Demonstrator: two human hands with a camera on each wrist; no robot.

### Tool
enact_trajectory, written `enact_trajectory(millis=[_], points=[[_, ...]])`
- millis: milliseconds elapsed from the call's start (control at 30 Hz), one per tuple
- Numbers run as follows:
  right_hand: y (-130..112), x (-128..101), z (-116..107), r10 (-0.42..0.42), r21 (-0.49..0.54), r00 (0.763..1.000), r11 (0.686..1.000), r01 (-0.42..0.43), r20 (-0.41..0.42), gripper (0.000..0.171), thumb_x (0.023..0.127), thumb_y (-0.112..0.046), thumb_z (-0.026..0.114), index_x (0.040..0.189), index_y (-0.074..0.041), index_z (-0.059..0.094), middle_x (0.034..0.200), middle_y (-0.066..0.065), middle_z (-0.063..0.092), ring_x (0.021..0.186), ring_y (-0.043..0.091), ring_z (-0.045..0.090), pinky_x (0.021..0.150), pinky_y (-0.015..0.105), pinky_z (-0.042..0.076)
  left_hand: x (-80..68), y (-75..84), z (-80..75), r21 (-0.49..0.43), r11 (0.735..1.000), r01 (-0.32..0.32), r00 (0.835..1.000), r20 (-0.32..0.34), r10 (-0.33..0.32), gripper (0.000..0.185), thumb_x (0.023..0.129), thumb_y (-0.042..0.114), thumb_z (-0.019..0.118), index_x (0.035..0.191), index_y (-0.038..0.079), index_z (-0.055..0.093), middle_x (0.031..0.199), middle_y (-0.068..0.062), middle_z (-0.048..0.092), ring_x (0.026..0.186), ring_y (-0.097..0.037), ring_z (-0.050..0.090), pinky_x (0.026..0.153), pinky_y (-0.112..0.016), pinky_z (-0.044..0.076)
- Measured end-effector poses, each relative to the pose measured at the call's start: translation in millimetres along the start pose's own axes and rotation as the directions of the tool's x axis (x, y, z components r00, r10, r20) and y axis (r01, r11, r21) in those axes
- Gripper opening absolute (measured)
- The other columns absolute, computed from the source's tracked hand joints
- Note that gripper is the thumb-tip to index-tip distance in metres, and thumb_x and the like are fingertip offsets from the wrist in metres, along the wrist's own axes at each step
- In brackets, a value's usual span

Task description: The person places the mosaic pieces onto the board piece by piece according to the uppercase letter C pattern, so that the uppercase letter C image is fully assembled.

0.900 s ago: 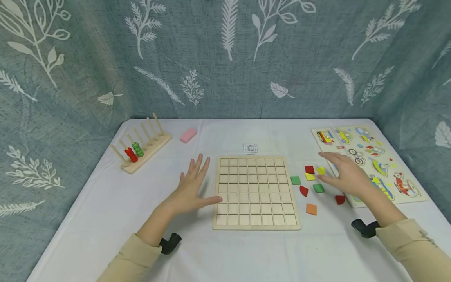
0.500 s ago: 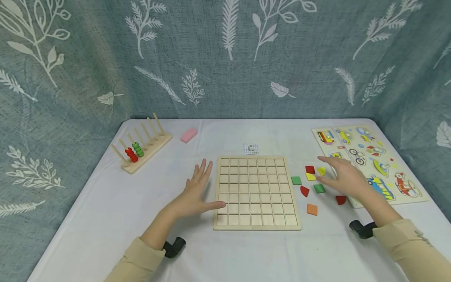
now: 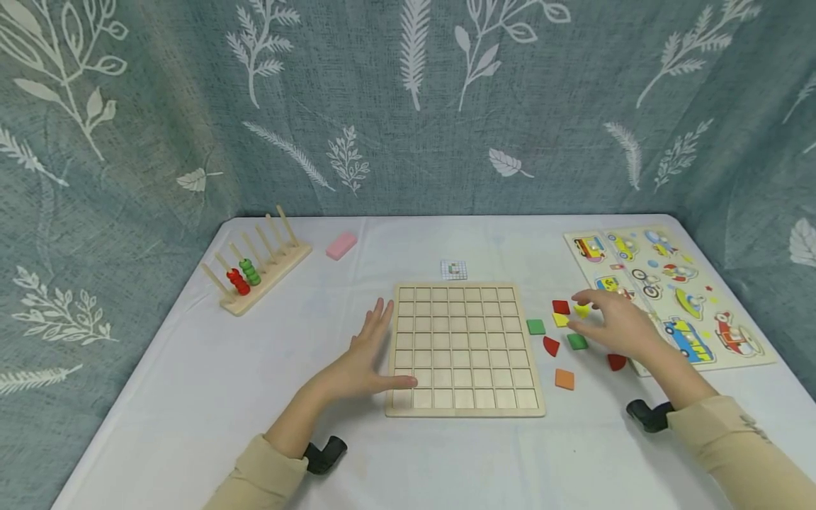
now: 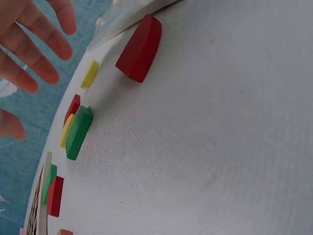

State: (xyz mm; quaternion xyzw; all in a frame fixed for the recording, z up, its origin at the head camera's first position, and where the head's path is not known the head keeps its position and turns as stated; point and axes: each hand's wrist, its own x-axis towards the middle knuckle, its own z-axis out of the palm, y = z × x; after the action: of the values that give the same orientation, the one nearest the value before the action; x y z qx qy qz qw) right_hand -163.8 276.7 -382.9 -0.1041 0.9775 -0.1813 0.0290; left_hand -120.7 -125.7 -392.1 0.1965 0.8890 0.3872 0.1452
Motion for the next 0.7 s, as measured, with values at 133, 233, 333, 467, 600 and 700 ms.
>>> enact_trajectory(millis=[133, 233, 333, 467, 600, 700], points=[[0.1, 2.1, 2.7, -0.006, 0.004, 1.000, 1.000, 0.006, 0.006, 0.046, 0.081, -0.029, 0.068, 0.115, -0.001, 0.056, 0.110, 0.019, 0.058, 0.100, 0.036, 0.051, 0.079, 0.051, 0.045, -0.4, 1.8, 2.1, -0.028, 1.000, 0.004, 1.000, 0.023, -0.004, 0.120, 0.069, 0.047, 0.076, 0.146, 0.021, -0.012, 0.150, -0.006, -0.021, 0.136, -0.028, -0.016, 0.103, -0.062, -0.001], [-0.5, 3.5, 4.7, 0.004, 0.019, 1.000, 1.000, -0.005, 0.025, 0.045, 0.080, -0.029, 0.069, 0.113, -0.001, 0.057, 0.108, 0.018, 0.059, 0.098, 0.034, 0.052, 0.078, 0.049, 0.046, 0.0, 2.1, 3.5, -0.033, 0.999, 0.012, 0.999, 0.032, -0.011, 0.121, 0.068, 0.046, 0.077, 0.146, 0.020, -0.012, 0.150, -0.007, -0.021, 0.136, -0.029, -0.016, 0.103, -0.062, 0.000], [-0.7, 4.9, 6.7, 0.011, 0.030, 0.999, 0.999, -0.012, 0.042, 0.045, 0.080, -0.030, 0.070, 0.112, -0.001, 0.057, 0.106, 0.017, 0.060, 0.096, 0.033, 0.053, 0.077, 0.048, 0.047, 0.4, 1.9, 4.5, -0.032, 0.999, 0.024, 0.999, 0.043, -0.022, 0.123, 0.067, 0.046, 0.077, 0.146, 0.018, -0.012, 0.150, -0.007, -0.020, 0.137, -0.029, -0.014, 0.104, -0.060, 0.001], [-1.2, 6.4, 9.3, 0.008, 0.023, 0.999, 1.000, -0.009, 0.045, 0.041, 0.079, -0.028, 0.071, 0.108, -0.002, 0.059, 0.103, 0.015, 0.061, 0.092, 0.031, 0.054, 0.077, 0.046, 0.047, 0.5, 1.4, 5.5, -0.031, 0.999, 0.032, 0.997, 0.065, -0.029, 0.123, 0.068, 0.043, 0.078, 0.146, 0.016, -0.013, 0.150, -0.009, -0.021, 0.137, -0.030, -0.014, 0.104, -0.060, 0.002], [-2.1, 7.6, 10.4, 0.007, 0.026, 0.999, 1.000, -0.008, 0.052, 0.037, 0.078, -0.028, 0.071, 0.104, -0.003, 0.060, 0.099, 0.013, 0.061, 0.088, 0.029, 0.054, 0.076, 0.045, 0.047, 0.5, 0.2, 6.4, -0.029, 0.999, 0.040, 0.997, 0.074, -0.038, 0.122, 0.068, 0.042, 0.078, 0.146, 0.015, -0.012, 0.150, -0.011, -0.021, 0.136, -0.032, -0.015, 0.104, -0.060, 0.002], [-2.7, 8.6, 10.6, 0.007, 0.031, 0.998, 0.999, -0.009, 0.061, 0.037, 0.078, -0.028, 0.072, 0.103, -0.003, 0.061, 0.099, 0.013, 0.061, 0.088, 0.029, 0.054, 0.076, 0.045, 0.046, 0.7, -0.8, 7.2, -0.026, 0.999, 0.047, 0.996, 0.075, -0.045, 0.122, 0.068, 0.043, 0.078, 0.147, 0.015, -0.011, 0.150, -0.012, -0.021, 0.136, -0.031, -0.015, 0.104, -0.060, 0.002]])
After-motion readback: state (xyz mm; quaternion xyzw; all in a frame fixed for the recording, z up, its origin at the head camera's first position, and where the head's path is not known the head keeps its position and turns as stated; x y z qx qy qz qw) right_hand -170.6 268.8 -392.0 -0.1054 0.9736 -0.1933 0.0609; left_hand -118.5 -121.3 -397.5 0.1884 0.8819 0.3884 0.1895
